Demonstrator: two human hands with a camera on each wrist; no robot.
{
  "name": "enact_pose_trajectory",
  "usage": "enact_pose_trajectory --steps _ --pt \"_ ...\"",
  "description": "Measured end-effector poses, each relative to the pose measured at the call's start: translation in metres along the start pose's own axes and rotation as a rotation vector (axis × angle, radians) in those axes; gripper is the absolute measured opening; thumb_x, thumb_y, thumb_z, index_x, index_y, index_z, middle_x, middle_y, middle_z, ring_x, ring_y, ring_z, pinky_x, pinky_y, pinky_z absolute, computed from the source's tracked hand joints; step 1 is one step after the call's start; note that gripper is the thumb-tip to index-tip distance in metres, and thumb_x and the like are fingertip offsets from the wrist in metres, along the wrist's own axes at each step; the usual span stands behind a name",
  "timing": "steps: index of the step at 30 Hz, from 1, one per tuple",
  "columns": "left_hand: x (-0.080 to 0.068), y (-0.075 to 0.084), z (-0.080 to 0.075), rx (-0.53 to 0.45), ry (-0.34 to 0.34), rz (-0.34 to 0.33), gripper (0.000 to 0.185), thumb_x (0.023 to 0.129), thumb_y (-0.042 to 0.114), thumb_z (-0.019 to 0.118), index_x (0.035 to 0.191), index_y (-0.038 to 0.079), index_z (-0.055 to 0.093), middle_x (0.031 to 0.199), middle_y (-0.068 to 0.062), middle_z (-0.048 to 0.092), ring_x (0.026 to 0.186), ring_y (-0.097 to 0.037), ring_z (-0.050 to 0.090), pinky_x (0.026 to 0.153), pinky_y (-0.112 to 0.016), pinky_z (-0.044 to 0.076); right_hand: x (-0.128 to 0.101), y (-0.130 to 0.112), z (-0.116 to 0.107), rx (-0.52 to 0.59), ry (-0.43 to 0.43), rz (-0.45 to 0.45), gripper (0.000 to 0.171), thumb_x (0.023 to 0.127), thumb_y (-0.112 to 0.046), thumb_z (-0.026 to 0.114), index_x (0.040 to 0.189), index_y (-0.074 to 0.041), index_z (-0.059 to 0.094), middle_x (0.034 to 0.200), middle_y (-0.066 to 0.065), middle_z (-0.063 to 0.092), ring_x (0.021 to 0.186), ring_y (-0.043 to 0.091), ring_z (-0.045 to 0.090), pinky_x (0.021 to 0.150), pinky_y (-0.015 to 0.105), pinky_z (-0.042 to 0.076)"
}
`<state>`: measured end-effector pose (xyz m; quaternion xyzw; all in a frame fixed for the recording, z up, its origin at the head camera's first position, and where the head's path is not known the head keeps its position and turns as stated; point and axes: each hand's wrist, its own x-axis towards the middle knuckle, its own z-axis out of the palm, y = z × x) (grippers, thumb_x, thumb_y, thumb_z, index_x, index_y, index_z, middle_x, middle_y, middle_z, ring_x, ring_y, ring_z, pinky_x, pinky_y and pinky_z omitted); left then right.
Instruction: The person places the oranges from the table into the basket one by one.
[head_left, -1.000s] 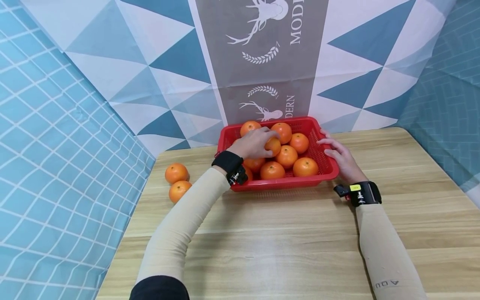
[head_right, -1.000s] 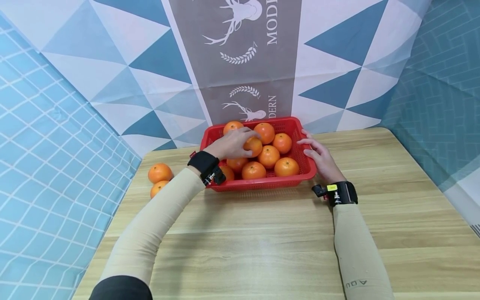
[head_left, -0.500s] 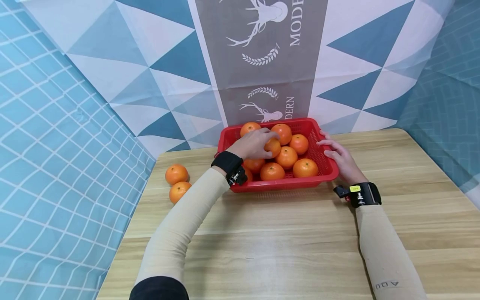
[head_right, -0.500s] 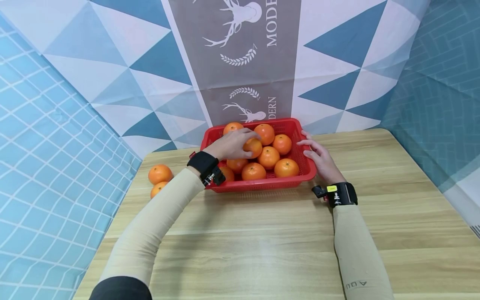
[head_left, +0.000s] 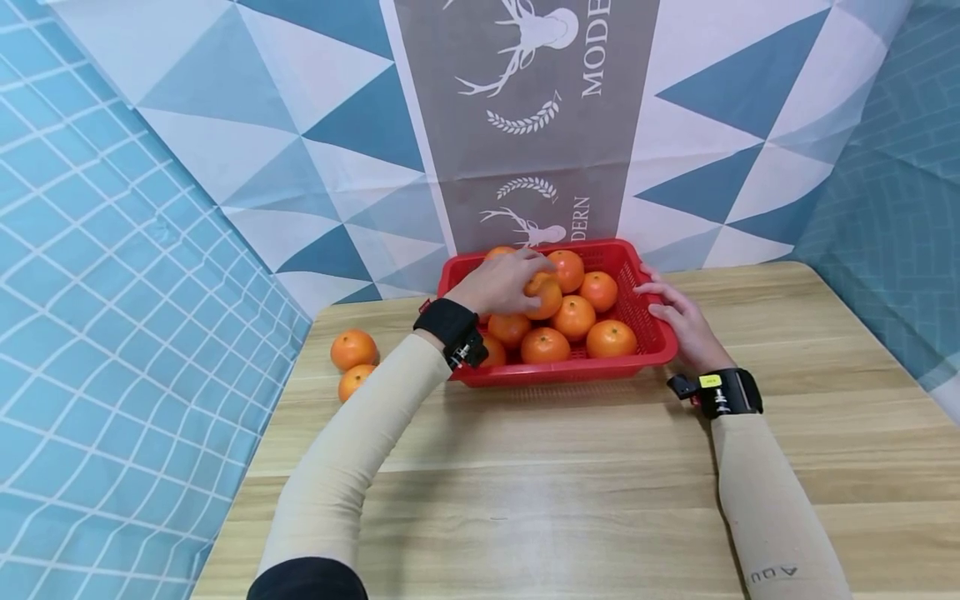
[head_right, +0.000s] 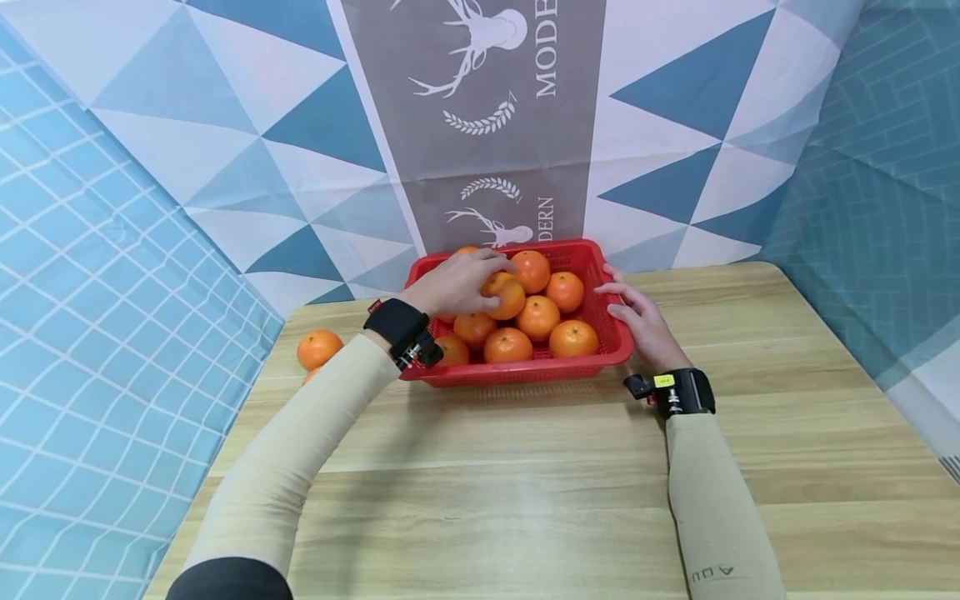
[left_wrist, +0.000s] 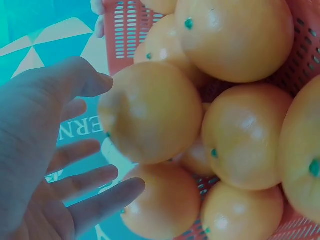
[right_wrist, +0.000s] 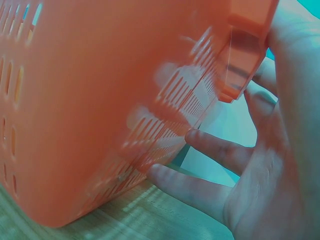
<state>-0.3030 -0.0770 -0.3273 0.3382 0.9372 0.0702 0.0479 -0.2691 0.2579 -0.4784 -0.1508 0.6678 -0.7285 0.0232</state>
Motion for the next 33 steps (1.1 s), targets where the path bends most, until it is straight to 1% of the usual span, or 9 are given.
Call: enact_pose_trajectory --steps 6,10,13,17,19,21,25,30,33 --pt "-0.003 -0.003 -0.014 0.011 0.053 0.024 0.054 0.106 0.026 0.075 0.157 0.015 0.065 0.164 -0.014 0.061 0.143 -0.033 0.063 0.128 -0.047 0.053 -0.001 0.002 -0.001 -0.010 0.006 0.002 0.037 0.118 -0.018 0.053 0.152 -0.008 0.060 0.193 -0.002 0.012 0.180 0.036 -0.001 0.101 0.014 0.061" --pt "-0.005 -0.004 -0.019 0.005 0.066 0.021 0.052 0.106 0.026 0.073 0.157 0.015 0.065 0.166 -0.014 0.059 0.141 -0.033 0.063 0.127 -0.047 0.054 -0.001 0.004 -0.001 -0.013 0.006 0.003 0.037 0.117 -0.018 0.053 0.152 -0.009 0.061 0.193 -0.002 0.012 0.180 0.036 -0.001 0.101 0.014 0.061" --pt "-0.007 -0.006 -0.021 -0.003 0.066 0.010 0.052 0.106 0.028 0.073 0.156 0.016 0.066 0.168 -0.014 0.057 0.142 -0.033 0.063 0.127 -0.049 0.054 -0.001 0.004 0.000 -0.007 0.002 -0.010 0.036 0.117 -0.019 0.054 0.151 -0.008 0.061 0.193 -0.001 0.012 0.180 0.036 -0.001 0.103 0.014 0.060" --pt "-0.011 -0.010 -0.019 -0.001 0.069 0.001 0.051 0.106 0.028 0.072 0.156 0.016 0.066 0.170 -0.015 0.056 0.152 -0.035 0.060 0.131 -0.051 0.050 0.000 0.004 0.000 -0.001 0.001 -0.022 0.034 0.118 -0.020 0.054 0.148 -0.008 0.062 0.193 0.000 0.012 0.180 0.037 -0.001 0.104 0.014 0.059" --pt "-0.014 -0.012 -0.018 0.000 0.077 -0.005 0.051 0.106 0.029 0.072 0.156 0.016 0.066 0.170 -0.015 0.057 0.154 -0.035 0.059 0.132 -0.051 0.049 0.000 0.004 0.000 -0.002 0.002 -0.019 0.034 0.117 -0.020 0.055 0.148 -0.009 0.063 0.193 0.000 0.012 0.180 0.037 -0.001 0.103 0.014 0.060" --pt "-0.017 -0.015 -0.017 -0.008 0.088 -0.016 0.051 0.106 0.030 0.073 0.156 0.017 0.066 0.169 -0.013 0.058 0.153 -0.035 0.059 0.132 -0.052 0.049 0.000 0.003 0.001 -0.003 0.003 -0.020 0.033 0.117 -0.020 0.055 0.148 -0.009 0.063 0.193 0.000 0.012 0.180 0.038 -0.001 0.103 0.014 0.060" --pt "-0.026 -0.024 -0.017 -0.043 0.117 -0.048 0.051 0.105 0.030 0.074 0.154 0.018 0.068 0.164 -0.010 0.062 0.148 -0.033 0.061 0.130 -0.052 0.051 0.000 0.003 0.001 0.001 0.003 -0.019 0.034 0.117 -0.020 0.055 0.148 -0.009 0.063 0.193 0.000 0.012 0.180 0.037 -0.001 0.103 0.013 0.060" --pt "-0.038 -0.040 -0.017 -0.077 0.129 -0.061 0.050 0.104 0.027 0.074 0.153 0.016 0.069 0.160 -0.012 0.065 0.141 -0.033 0.064 0.123 -0.049 0.056 0.000 0.002 0.001 0.012 0.001 -0.013 0.035 0.117 -0.019 0.055 0.150 -0.008 0.062 0.193 0.000 0.011 0.180 0.036 -0.002 0.103 0.014 0.060" --pt "-0.048 -0.049 -0.019 -0.079 0.130 -0.076 0.053 0.104 0.027 0.075 0.155 0.014 0.067 0.162 -0.014 0.063 0.144 -0.036 0.063 0.125 -0.052 0.055 0.000 0.003 0.000 0.018 -0.001 -0.009 0.035 0.117 -0.017 0.054 0.150 -0.008 0.062 0.194 -0.001 0.011 0.180 0.036 -0.002 0.102 0.014 0.061"
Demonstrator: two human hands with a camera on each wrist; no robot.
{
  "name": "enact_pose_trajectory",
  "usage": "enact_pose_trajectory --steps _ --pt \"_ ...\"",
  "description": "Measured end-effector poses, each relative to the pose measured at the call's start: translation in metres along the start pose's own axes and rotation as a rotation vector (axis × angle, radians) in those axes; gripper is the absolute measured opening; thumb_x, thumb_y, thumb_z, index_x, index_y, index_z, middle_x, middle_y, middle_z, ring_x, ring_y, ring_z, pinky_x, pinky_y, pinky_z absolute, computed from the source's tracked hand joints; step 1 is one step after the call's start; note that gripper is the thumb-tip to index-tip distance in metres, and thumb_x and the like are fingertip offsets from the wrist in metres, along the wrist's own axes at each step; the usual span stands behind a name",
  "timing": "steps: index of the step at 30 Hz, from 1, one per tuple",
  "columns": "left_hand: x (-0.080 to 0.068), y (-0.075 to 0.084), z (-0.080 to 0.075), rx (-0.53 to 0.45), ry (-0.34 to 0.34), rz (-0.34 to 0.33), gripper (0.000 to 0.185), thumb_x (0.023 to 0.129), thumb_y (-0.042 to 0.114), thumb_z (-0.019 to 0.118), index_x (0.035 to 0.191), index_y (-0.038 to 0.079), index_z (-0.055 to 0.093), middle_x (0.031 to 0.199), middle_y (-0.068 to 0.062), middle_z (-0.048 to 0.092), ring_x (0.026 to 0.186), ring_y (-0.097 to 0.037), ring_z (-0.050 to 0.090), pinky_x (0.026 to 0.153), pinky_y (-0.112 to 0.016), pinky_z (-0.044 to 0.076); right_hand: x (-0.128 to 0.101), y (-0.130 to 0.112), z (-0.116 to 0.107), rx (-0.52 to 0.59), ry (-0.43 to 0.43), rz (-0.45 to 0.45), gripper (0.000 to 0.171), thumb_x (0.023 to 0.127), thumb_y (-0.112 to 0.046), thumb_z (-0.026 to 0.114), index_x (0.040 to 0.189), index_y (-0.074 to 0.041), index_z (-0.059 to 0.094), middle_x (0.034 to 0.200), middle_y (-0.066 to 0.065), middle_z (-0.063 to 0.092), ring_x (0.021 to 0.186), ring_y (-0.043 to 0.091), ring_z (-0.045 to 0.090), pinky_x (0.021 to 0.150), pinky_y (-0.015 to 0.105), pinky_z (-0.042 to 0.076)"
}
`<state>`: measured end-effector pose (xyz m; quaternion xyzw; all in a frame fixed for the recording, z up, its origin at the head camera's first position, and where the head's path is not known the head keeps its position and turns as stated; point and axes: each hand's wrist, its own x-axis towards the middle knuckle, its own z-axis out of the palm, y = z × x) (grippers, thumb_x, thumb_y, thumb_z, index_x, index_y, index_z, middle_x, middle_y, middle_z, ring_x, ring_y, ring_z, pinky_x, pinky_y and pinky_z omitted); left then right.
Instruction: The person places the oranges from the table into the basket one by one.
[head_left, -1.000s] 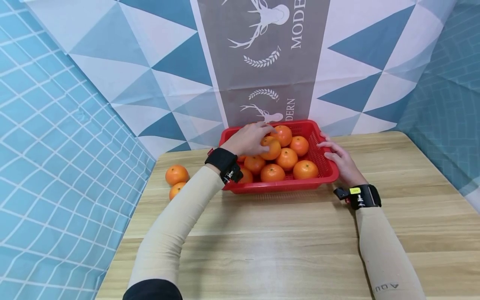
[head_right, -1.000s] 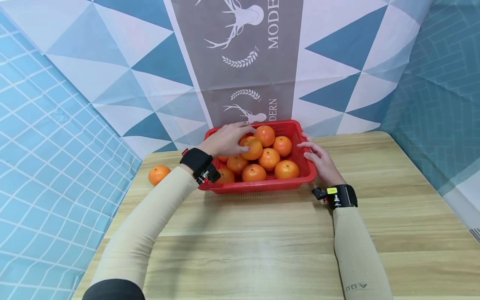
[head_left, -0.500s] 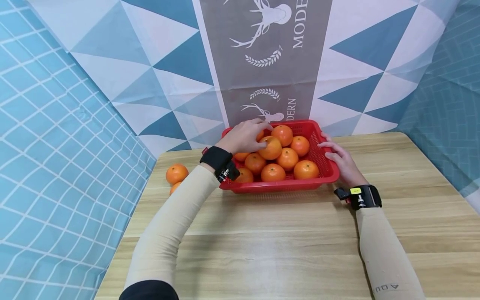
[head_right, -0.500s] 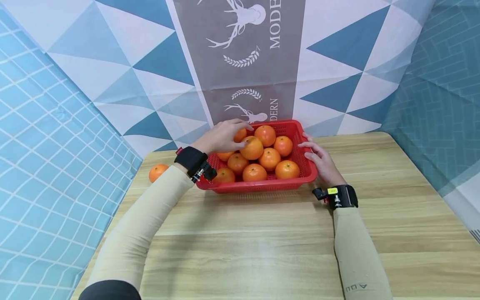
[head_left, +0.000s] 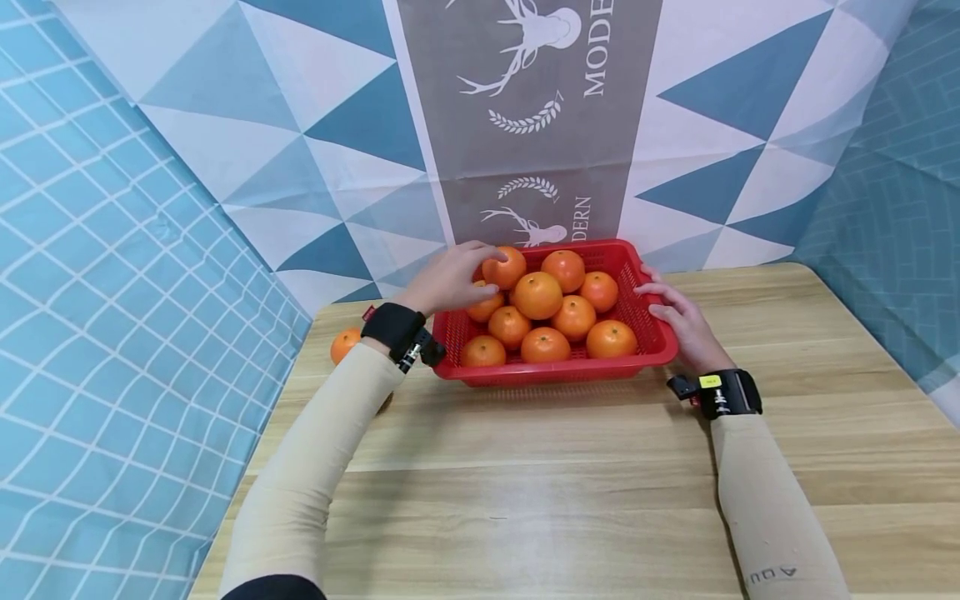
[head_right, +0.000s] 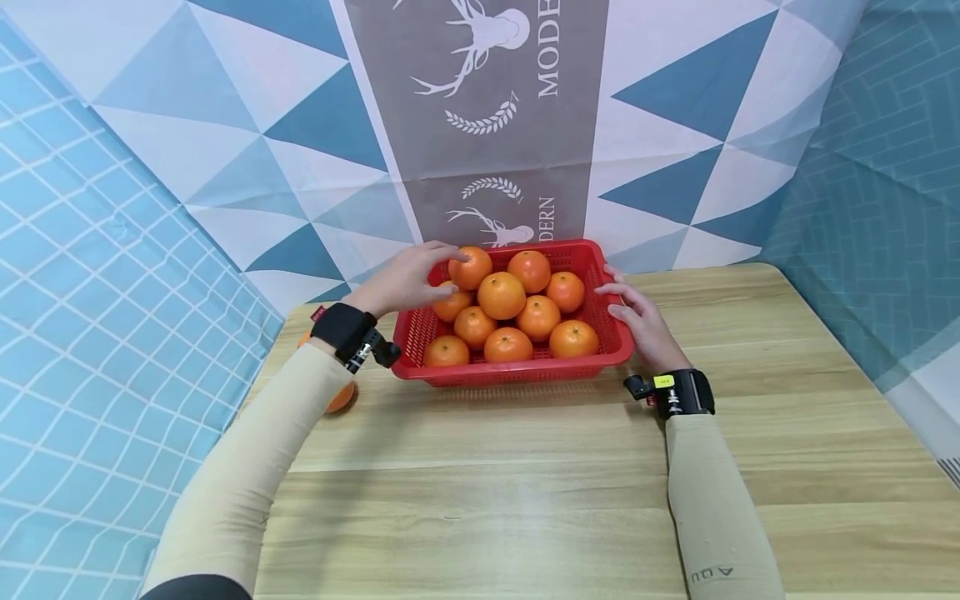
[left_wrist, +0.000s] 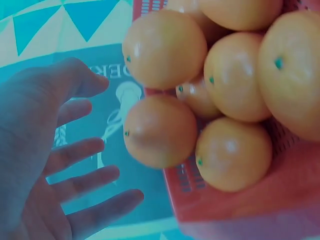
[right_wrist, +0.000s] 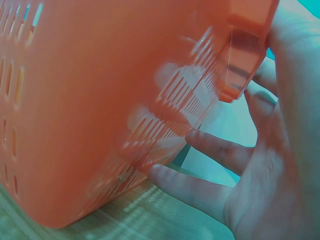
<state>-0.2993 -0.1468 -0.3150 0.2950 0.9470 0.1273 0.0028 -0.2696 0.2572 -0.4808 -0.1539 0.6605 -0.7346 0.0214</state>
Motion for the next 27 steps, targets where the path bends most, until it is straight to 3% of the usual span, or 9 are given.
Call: enact_pose_trajectory --steps 4,11,18,27 --pt "-0.013 -0.009 -0.005 0.004 -0.001 -0.029 0.055 0.104 0.027 0.076 0.155 0.012 0.066 0.163 -0.017 0.062 0.150 -0.039 0.059 0.129 -0.057 0.051 0.000 0.000 -0.001 0.007 -0.004 0.001 0.037 0.117 -0.016 0.054 0.152 -0.007 0.061 0.193 -0.002 0.011 0.180 0.036 -0.002 0.102 0.016 0.062" --pt "-0.035 -0.032 -0.005 -0.013 0.020 -0.073 0.052 0.102 0.026 0.076 0.152 0.011 0.068 0.159 -0.017 0.065 0.147 -0.039 0.061 0.125 -0.060 0.054 -0.001 0.001 -0.002 -0.006 0.003 -0.003 0.036 0.117 -0.016 0.054 0.152 -0.008 0.062 0.193 -0.002 0.012 0.180 0.035 -0.001 0.102 0.016 0.062" --pt "-0.055 -0.057 -0.007 -0.022 0.022 -0.149 0.055 0.102 0.030 0.075 0.154 0.012 0.067 0.168 -0.018 0.058 0.153 -0.041 0.057 0.122 -0.064 0.055 0.000 0.002 0.000 -0.007 -0.006 -0.007 0.036 0.117 -0.017 0.053 0.151 -0.009 0.063 0.193 -0.003 0.012 0.179 0.040 0.003 0.101 0.017 0.063" --pt "-0.085 -0.089 -0.008 0.023 0.028 -0.222 0.055 0.106 0.030 0.070 0.158 0.011 0.064 0.168 -0.021 0.058 0.152 -0.045 0.057 0.122 -0.066 0.055 0.000 -0.001 0.001 -0.019 0.002 -0.005 0.038 0.117 -0.017 0.054 0.152 -0.005 0.060 0.193 -0.002 0.012 0.180 0.039 0.003 0.102 0.018 0.062"
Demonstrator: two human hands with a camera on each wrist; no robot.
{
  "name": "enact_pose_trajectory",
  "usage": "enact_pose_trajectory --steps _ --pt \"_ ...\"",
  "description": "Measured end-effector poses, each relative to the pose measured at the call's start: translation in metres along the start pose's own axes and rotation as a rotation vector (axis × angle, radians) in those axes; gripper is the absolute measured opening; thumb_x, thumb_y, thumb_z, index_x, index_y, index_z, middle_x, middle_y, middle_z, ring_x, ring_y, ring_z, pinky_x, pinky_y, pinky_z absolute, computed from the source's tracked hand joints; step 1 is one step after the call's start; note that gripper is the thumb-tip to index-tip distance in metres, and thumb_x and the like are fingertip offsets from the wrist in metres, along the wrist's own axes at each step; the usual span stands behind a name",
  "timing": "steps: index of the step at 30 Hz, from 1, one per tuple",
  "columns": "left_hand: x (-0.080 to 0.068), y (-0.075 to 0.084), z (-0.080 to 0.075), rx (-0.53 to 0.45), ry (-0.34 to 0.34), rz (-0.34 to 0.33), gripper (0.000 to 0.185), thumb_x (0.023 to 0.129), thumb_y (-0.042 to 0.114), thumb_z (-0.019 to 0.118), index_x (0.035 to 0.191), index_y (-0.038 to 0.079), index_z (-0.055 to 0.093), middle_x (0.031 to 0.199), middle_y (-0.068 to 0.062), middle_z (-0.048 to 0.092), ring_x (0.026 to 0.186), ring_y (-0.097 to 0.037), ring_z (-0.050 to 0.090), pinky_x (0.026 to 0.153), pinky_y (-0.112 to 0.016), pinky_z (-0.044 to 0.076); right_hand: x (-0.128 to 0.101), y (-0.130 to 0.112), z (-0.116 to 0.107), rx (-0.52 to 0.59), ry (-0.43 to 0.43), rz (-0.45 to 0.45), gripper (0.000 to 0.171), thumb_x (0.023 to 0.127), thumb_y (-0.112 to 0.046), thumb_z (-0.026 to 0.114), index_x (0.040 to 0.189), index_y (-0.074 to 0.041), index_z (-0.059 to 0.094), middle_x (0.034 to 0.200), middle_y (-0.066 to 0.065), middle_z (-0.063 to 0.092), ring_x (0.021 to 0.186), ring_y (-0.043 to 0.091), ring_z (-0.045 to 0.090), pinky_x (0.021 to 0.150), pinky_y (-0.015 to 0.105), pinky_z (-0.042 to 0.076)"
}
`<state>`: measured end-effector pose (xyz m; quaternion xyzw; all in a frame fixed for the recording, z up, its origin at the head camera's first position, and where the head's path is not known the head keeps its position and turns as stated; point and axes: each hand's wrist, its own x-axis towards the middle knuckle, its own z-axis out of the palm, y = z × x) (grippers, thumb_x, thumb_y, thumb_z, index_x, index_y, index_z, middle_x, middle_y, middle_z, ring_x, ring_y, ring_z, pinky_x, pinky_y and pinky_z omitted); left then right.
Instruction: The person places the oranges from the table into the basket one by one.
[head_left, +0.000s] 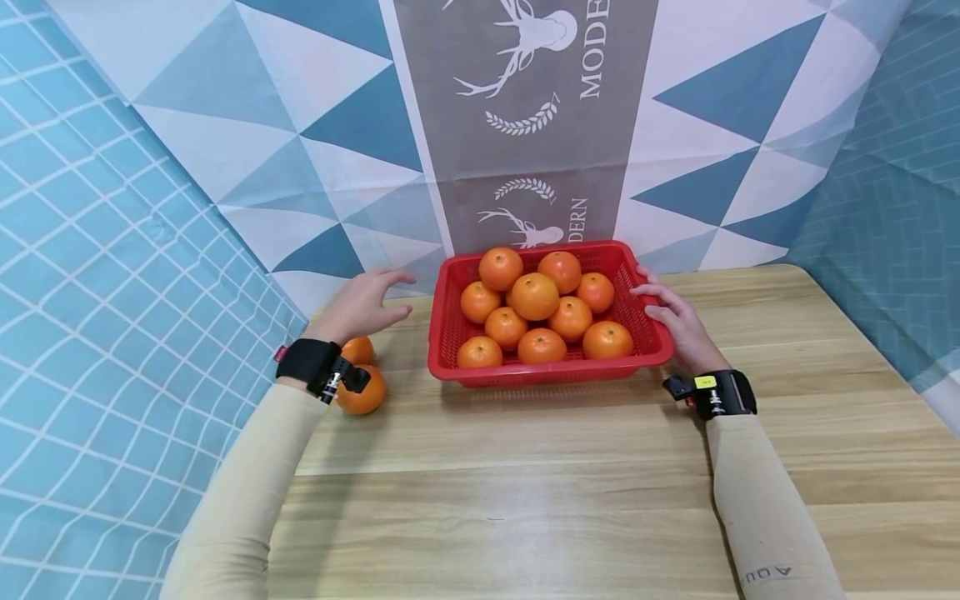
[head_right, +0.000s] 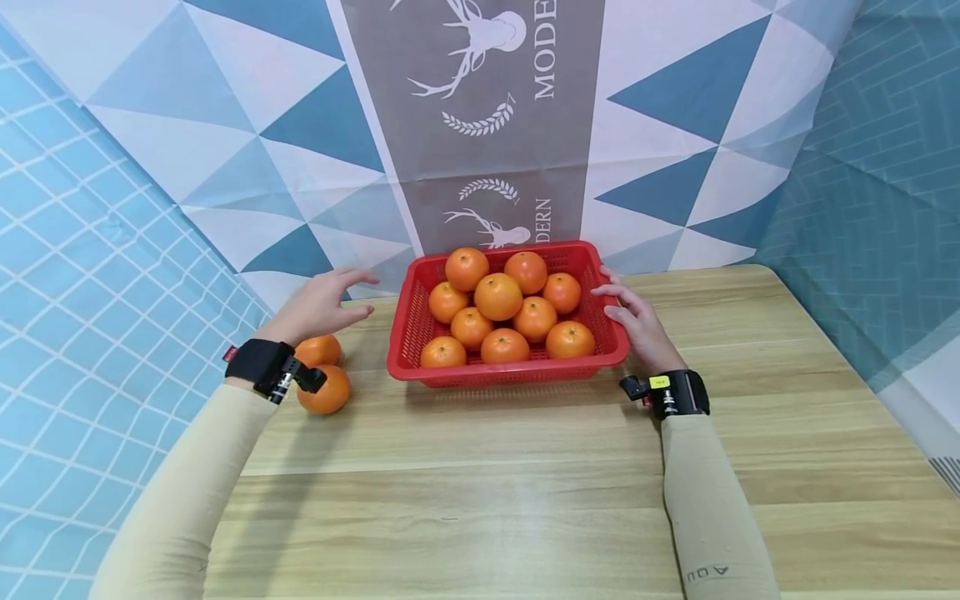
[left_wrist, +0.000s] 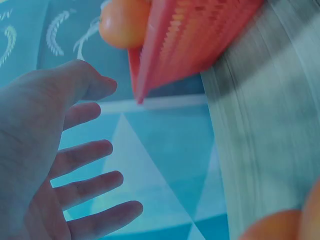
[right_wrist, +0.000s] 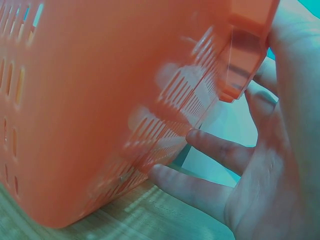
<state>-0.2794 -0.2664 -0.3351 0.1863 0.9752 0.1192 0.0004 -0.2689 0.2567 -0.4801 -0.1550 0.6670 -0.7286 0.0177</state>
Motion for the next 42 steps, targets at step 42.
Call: enact_pose_trajectory --steps 42 --pt "-0.055 -0.088 0.036 -0.013 -0.075 -0.120 0.060 0.102 0.026 0.071 0.155 -0.001 0.063 0.157 -0.033 0.064 0.136 -0.052 0.064 0.113 -0.069 0.056 0.000 0.001 0.000 -0.011 0.011 0.003 0.037 0.117 -0.019 0.054 0.152 -0.006 0.061 0.193 -0.002 0.014 0.180 0.037 0.002 0.103 0.015 0.060"
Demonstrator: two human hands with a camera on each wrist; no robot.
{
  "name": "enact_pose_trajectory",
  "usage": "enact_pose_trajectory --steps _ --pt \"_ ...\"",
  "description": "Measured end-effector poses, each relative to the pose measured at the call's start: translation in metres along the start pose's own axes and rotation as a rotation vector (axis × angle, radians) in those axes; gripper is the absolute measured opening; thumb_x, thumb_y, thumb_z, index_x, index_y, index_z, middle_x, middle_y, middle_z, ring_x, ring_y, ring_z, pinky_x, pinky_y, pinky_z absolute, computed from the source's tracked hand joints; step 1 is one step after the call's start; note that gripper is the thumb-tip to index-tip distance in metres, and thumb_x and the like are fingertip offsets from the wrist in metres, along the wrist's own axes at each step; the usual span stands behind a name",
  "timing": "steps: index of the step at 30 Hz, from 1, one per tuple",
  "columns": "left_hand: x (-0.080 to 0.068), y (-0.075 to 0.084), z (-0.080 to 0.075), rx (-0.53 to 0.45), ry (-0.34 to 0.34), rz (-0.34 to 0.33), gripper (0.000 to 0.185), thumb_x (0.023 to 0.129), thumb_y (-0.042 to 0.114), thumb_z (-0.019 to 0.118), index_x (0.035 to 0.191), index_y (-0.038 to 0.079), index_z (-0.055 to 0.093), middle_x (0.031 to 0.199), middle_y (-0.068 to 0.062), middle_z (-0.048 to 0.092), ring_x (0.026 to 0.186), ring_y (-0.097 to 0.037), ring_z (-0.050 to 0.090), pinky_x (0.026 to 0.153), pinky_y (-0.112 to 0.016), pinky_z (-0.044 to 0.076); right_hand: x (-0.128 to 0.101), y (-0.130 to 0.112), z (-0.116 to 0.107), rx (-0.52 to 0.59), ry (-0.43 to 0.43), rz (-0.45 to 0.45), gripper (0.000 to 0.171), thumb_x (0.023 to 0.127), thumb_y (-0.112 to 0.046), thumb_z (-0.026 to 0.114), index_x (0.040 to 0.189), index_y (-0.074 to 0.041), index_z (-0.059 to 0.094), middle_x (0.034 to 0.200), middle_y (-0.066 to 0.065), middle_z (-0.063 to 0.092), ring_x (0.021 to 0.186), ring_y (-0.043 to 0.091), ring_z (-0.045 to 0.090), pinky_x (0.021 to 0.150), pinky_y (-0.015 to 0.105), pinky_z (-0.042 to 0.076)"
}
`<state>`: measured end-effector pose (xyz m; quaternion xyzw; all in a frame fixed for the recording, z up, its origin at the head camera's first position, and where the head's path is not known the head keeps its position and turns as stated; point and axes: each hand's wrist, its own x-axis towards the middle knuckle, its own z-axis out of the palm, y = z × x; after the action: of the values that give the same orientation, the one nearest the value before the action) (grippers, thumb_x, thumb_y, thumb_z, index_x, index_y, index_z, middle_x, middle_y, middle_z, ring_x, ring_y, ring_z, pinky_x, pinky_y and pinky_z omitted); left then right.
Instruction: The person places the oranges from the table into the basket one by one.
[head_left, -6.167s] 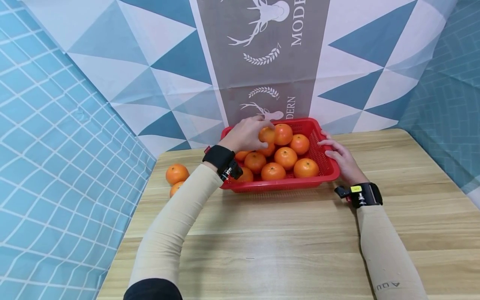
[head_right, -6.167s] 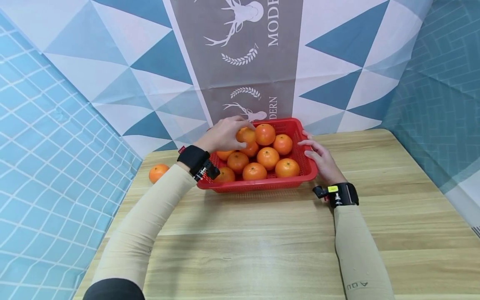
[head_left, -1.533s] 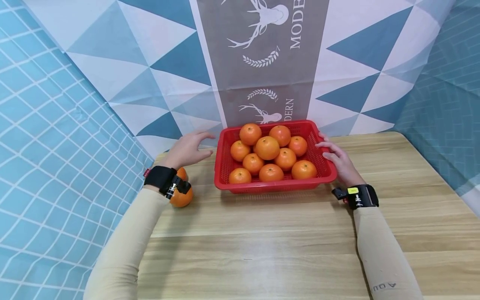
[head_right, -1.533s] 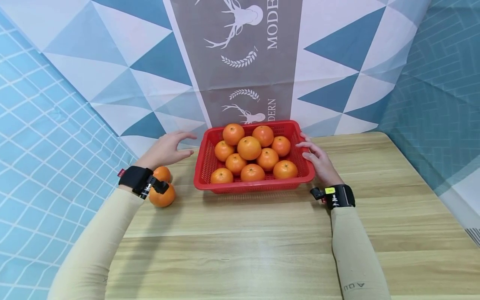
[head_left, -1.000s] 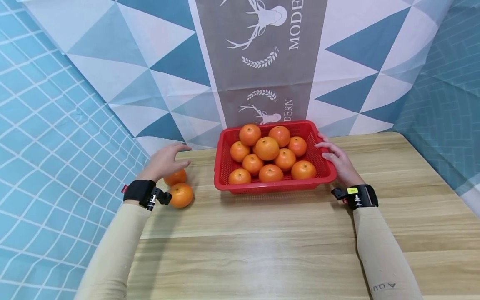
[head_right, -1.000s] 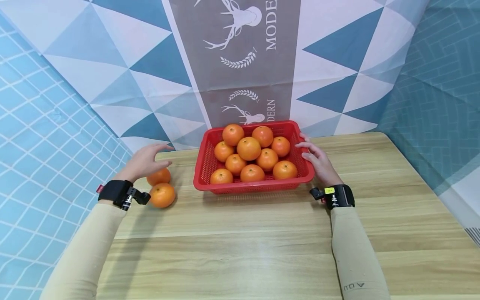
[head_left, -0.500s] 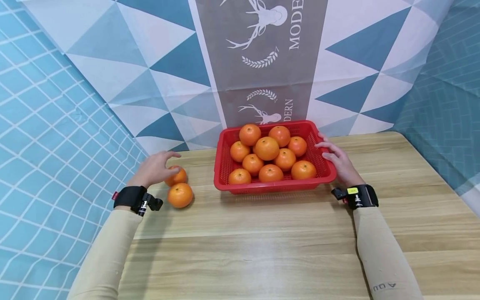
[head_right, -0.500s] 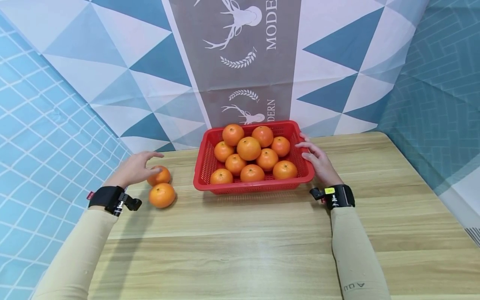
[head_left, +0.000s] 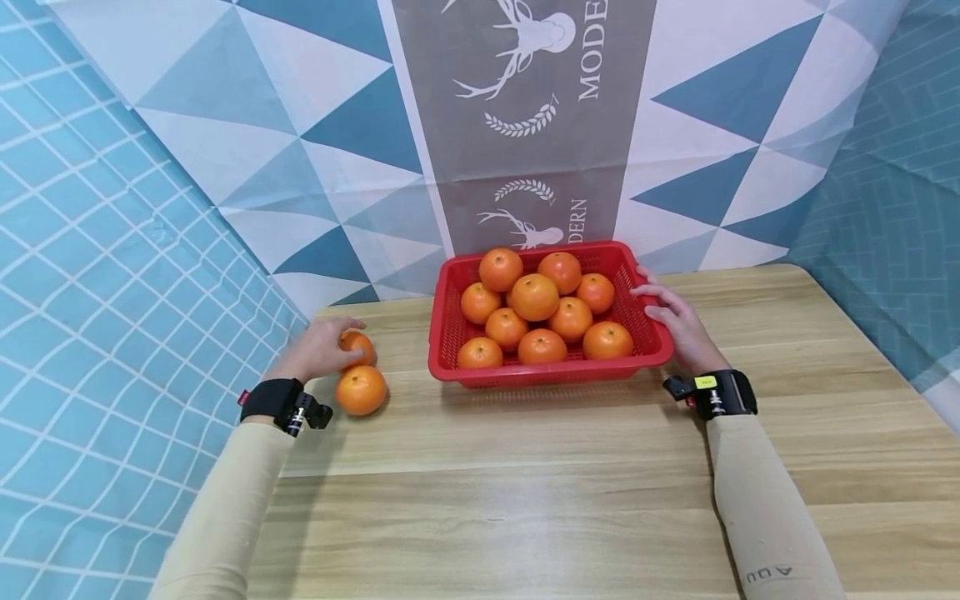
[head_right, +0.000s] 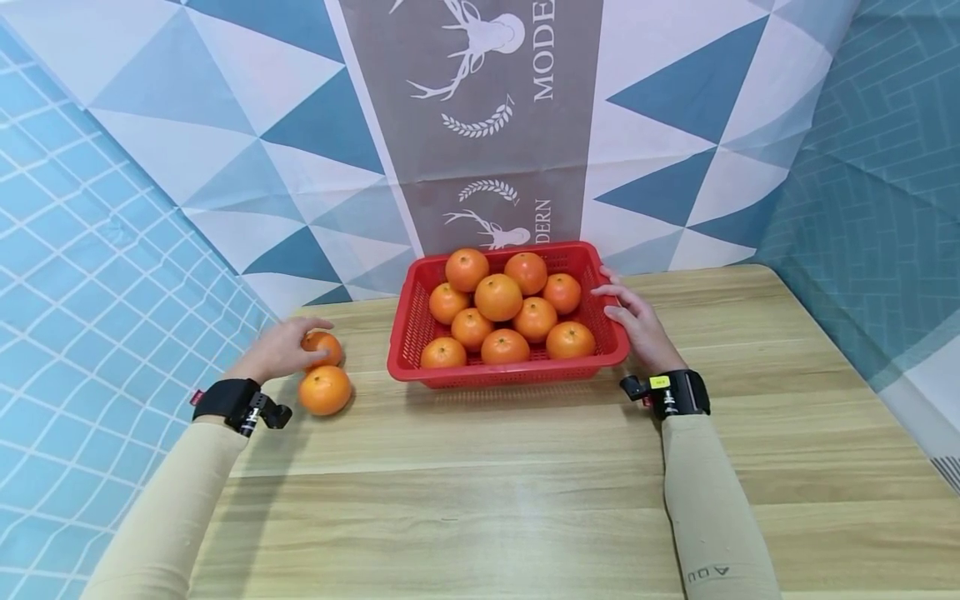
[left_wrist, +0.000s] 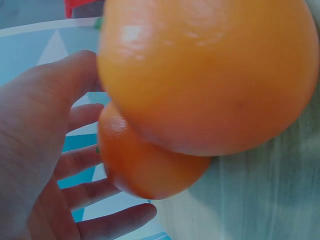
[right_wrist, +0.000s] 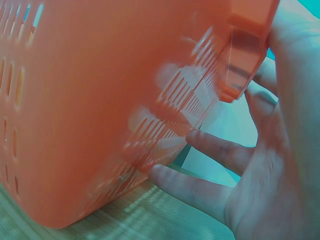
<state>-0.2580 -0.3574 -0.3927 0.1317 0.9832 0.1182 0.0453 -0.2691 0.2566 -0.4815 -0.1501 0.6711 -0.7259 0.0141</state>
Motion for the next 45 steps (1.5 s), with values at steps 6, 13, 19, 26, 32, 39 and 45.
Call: enact_pose_trajectory --steps 6,13,19,26,32,39,45 --pt "0.000 -0.002 0.008 -0.004 0.029 0.033 0.061 0.099 0.026 0.078 0.150 -0.004 0.066 0.148 -0.034 0.070 0.120 -0.049 0.070 0.103 -0.064 0.060 0.000 0.003 0.000 -0.010 -0.001 -0.010 0.035 0.118 -0.021 0.054 0.149 -0.007 0.062 0.193 -0.001 0.014 0.180 0.038 0.001 0.104 0.013 0.059" --pt "0.002 -0.003 0.010 -0.009 0.030 0.037 0.060 0.099 0.026 0.079 0.149 -0.005 0.066 0.145 -0.035 0.070 0.116 -0.049 0.071 0.100 -0.063 0.060 0.001 0.001 0.000 -0.008 -0.003 -0.009 0.036 0.118 -0.020 0.054 0.150 -0.006 0.061 0.193 -0.002 0.014 0.180 0.038 0.001 0.104 0.013 0.059" --pt "0.003 -0.005 0.013 0.000 0.024 0.031 0.061 0.100 0.027 0.079 0.149 -0.005 0.065 0.146 -0.036 0.069 0.118 -0.050 0.070 0.101 -0.064 0.060 0.001 0.002 -0.001 -0.002 -0.005 -0.016 0.035 0.118 -0.020 0.054 0.149 -0.007 0.062 0.193 -0.001 0.014 0.180 0.038 0.000 0.105 0.013 0.059" --pt "0.003 -0.004 0.012 0.002 0.020 0.028 0.059 0.100 0.026 0.078 0.149 -0.005 0.065 0.146 -0.036 0.069 0.118 -0.050 0.069 0.101 -0.064 0.059 0.001 0.001 0.000 0.014 -0.007 -0.005 0.036 0.117 -0.016 0.053 0.151 -0.007 0.062 0.193 -0.002 0.014 0.180 0.037 0.002 0.102 0.016 0.062" --pt "0.003 -0.004 0.010 0.000 0.020 0.024 0.059 0.100 0.025 0.078 0.149 -0.006 0.065 0.146 -0.036 0.069 0.117 -0.050 0.069 0.101 -0.064 0.059 0.001 -0.001 0.000 0.021 -0.012 -0.005 0.036 0.117 -0.016 0.053 0.151 -0.007 0.061 0.193 -0.003 0.014 0.179 0.039 0.005 0.101 0.019 0.063" --pt "0.004 -0.005 0.010 0.003 0.017 0.028 0.060 0.099 0.026 0.079 0.149 -0.005 0.065 0.144 -0.035 0.069 0.114 -0.048 0.069 0.099 -0.062 0.060 0.000 -0.003 0.001 0.016 -0.014 -0.006 0.037 0.117 -0.016 0.053 0.152 -0.006 0.061 0.193 -0.002 0.013 0.179 0.040 0.005 0.101 0.019 0.063" --pt "0.006 -0.003 0.006 -0.009 0.001 0.015 0.062 0.100 0.025 0.076 0.153 -0.004 0.063 0.147 -0.035 0.068 0.115 -0.047 0.068 0.099 -0.062 0.060 0.000 -0.002 0.001 0.020 -0.014 -0.001 0.037 0.117 -0.016 0.053 0.152 -0.007 0.060 0.193 -0.002 0.013 0.179 0.039 0.004 0.101 0.020 0.063"
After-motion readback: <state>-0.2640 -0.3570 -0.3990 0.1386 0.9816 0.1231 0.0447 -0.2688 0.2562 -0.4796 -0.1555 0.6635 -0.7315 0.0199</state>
